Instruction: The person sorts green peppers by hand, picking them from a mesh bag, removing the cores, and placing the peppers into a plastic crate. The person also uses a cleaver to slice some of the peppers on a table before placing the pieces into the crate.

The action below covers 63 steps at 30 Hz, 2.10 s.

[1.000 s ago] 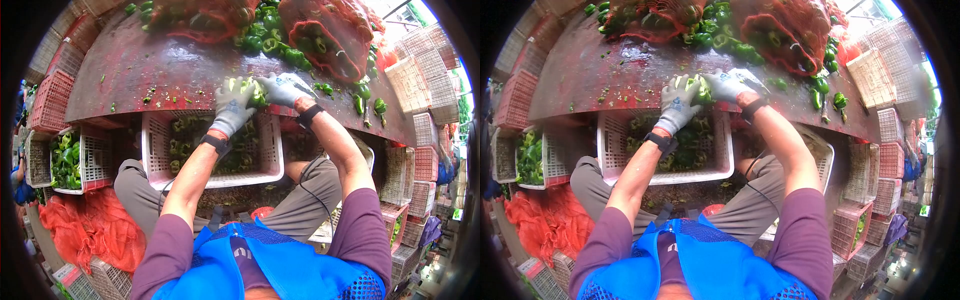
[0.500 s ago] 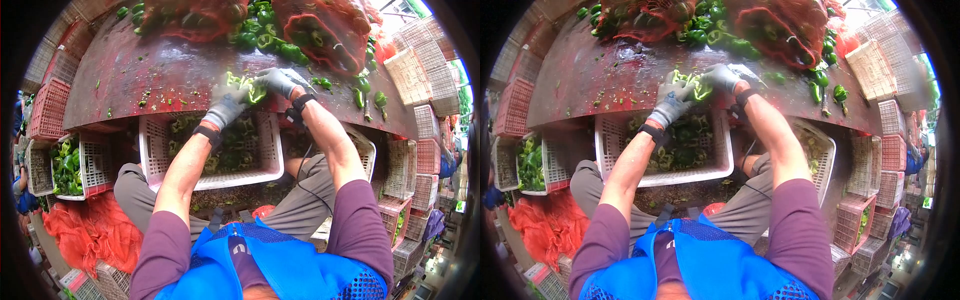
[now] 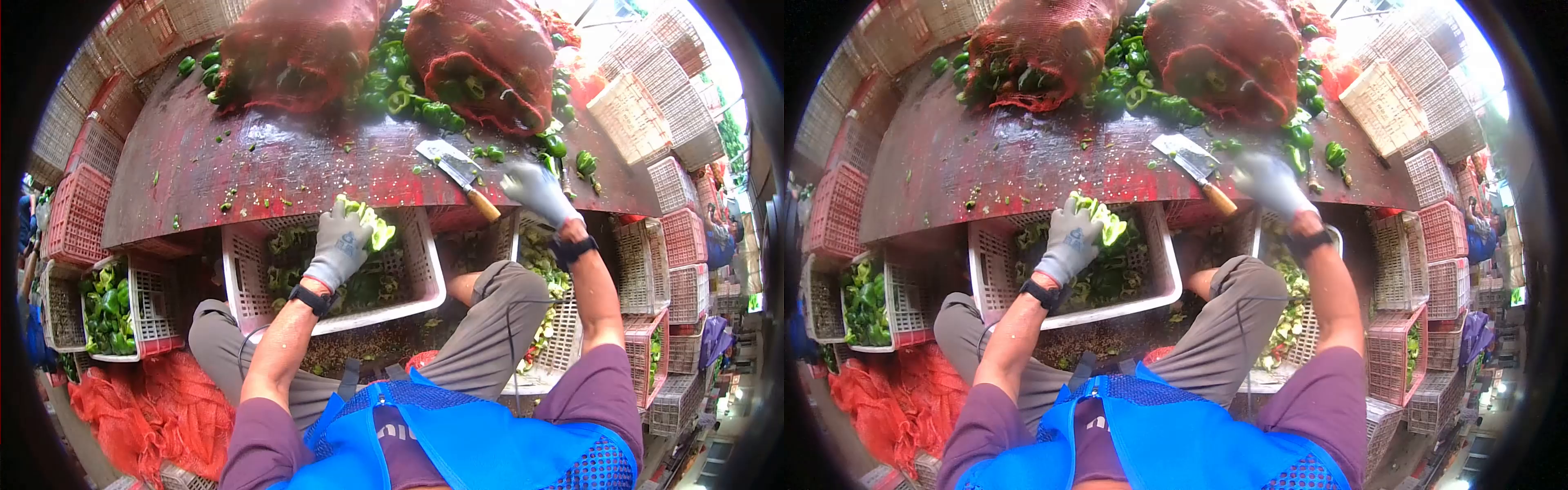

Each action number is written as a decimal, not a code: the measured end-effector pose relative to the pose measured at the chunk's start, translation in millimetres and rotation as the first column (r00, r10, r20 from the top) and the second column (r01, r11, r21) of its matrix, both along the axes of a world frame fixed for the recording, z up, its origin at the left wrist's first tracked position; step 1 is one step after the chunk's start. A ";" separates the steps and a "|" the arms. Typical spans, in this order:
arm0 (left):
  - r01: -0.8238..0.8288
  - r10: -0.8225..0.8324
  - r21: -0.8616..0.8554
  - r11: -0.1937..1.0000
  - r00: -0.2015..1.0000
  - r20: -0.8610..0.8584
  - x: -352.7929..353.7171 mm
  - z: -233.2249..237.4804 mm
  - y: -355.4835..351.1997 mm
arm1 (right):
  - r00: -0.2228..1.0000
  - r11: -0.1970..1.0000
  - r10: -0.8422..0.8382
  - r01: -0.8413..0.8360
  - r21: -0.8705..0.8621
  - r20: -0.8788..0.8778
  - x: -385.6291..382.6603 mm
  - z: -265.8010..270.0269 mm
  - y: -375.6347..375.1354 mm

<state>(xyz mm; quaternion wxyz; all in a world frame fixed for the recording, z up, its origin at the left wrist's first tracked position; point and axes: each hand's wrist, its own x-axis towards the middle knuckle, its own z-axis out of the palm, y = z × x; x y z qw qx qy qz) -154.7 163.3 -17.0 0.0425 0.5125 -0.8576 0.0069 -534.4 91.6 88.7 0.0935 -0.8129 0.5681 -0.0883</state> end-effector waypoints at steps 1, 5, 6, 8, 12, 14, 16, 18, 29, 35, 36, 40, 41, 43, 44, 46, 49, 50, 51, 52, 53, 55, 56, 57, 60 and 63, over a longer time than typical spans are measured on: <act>-0.001 0.000 0.033 0.999 1.000 0.029 -1.8 -6.4 -0.4 | 0.983 0.992 -0.077 0.093 0.087 -0.167 -21.4 -0.7 15.3; -0.049 0.043 0.034 0.998 0.990 0.136 -15.5 -21.8 -0.2 | 0.883 0.935 -0.122 0.256 0.247 -0.452 -63.0 -14.9 49.4; -0.043 0.045 -0.018 0.999 0.994 0.103 -15.8 -28.3 0.4 | 0.910 0.910 -0.188 0.303 0.282 -0.370 -63.8 -24.7 31.7; -0.046 0.044 0.013 0.999 0.990 0.137 -18.8 -35.1 1.6 | 0.981 0.985 -0.138 0.151 0.089 -0.134 -53.5 -42.8 0.4; -0.057 0.044 0.078 0.995 0.986 0.158 -20.6 -45.4 6.7 | 0.995 1.000 -0.025 0.024 -0.005 -0.093 39.0 -42.4 -95.6; -0.093 0.055 0.237 0.967 0.985 0.161 -24.1 -41.4 9.4 | 0.995 0.999 -0.018 0.014 -0.047 -0.097 82.7 -46.5 -144.9; -0.089 0.059 0.212 0.973 0.988 0.144 -22.4 -74.0 15.1 | 0.997 0.997 -0.070 0.070 -0.013 -0.029 118.5 -55.3 -188.0; -0.114 0.086 0.266 0.957 0.989 0.117 -17.9 -95.0 18.9 | 0.994 0.997 -0.082 0.082 0.002 -0.069 148.2 -66.9 -222.1; -0.241 0.407 0.607 0.757 0.901 -0.150 -1.9 -117.1 24.7 | 0.986 0.982 -0.147 0.135 -0.129 -0.084 208.8 -117.4 -188.5; 0.049 0.841 0.840 0.540 0.016 -0.541 3.9 -83.7 10.8 | 0.754 0.983 0.119 0.002 -0.183 0.646 223.4 -136.3 -101.7; 0.154 0.808 0.793 0.589 -0.138 -0.573 9.9 -81.8 6.4 | 0.709 0.988 0.140 -0.051 -0.148 0.691 229.1 -135.6 -89.9; 0.454 0.715 0.573 0.682 -0.577 -0.394 19.5 -33.7 6.5 | 0.368 0.971 0.120 -0.235 -0.032 0.922 253.7 -105.2 -23.0; 0.474 0.685 0.499 0.726 -0.565 -0.460 20.5 -18.9 10.1 | 0.296 0.957 0.008 -0.278 0.078 0.955 255.8 -100.8 -9.9; 0.515 0.604 0.338 0.788 -0.537 -0.589 21.8 2.8 15.7 | 0.166 0.884 -0.229 -0.376 0.276 0.959 258.8 -84.9 14.7; 0.560 0.601 0.254 0.788 -0.616 -0.509 18.9 4.0 17.1 | 0.097 0.820 -0.364 -0.439 0.368 0.926 260.2 -75.3 30.1; 0.450 0.555 0.334 0.828 -0.574 -0.603 19.9 8.3 25.5 | -0.036 0.794 -0.393 -0.517 0.319 0.919 258.5 -88.3 36.6; 0.384 0.591 0.452 0.805 -0.582 -0.559 27.3 -13.3 31.6 | -0.098 0.755 -0.513 -0.525 0.394 0.853 258.6 -84.0 51.4; 0.415 0.603 0.442 0.795 -0.624 -0.497 28.2 -16.0 35.5 | -0.068 0.739 -0.540 -0.515 0.434 0.839 258.4 -81.9 53.4; 0.445 0.612 0.431 0.785 -0.663 -0.430 28.6 -17.1 39.4 | -0.037 0.722 -0.566 -0.505 0.474 0.823 258.6 -79.1 55.1; 0.457 0.618 0.453 0.765 -0.718 -0.320 29.0 -16.8 43.3 | -0.007 0.762 -0.542 -0.425 0.488 0.840 257.1 -75.6 54.7; 0.497 0.628 0.415 0.762 -0.722 -0.288 33.3 -24.2 45.0 | 0.026 0.797 -0.521 -0.344 0.497 0.853 253.7 -71.9 54.3; 0.570 0.652 0.336 0.750 -0.723 -0.227 45.0 -40.8 46.0 | 0.077 0.817 -0.498 -0.293 0.497 0.864 245.7 -75.4 57.1; 0.539 0.633 0.353 0.765 -0.729 -0.261 45.4 -43.7 47.4 | 0.144 0.845 -0.470 -0.212 0.491 0.871 243.7 -77.0 58.9; 0.471 0.601 0.391 0.790 -0.719 -0.349 42.9 -35.8 49.8 | 0.213 0.871 -0.441 -0.131 0.473 0.872 240.2 -79.2 57.6; 0.211 0.482 0.439 0.873 -0.501 -0.718 41.6 -0.3 60.4 | 0.775 0.991 0.004 -0.086 0.100 0.632 220.9 -106.5 55.2; 0.031 0.290 0.288 0.957 -0.087 -0.953 42.0 17.0 66.1 | 0.475 0.845 -0.248 -0.321 0.429 0.844 210.1 -74.1 63.4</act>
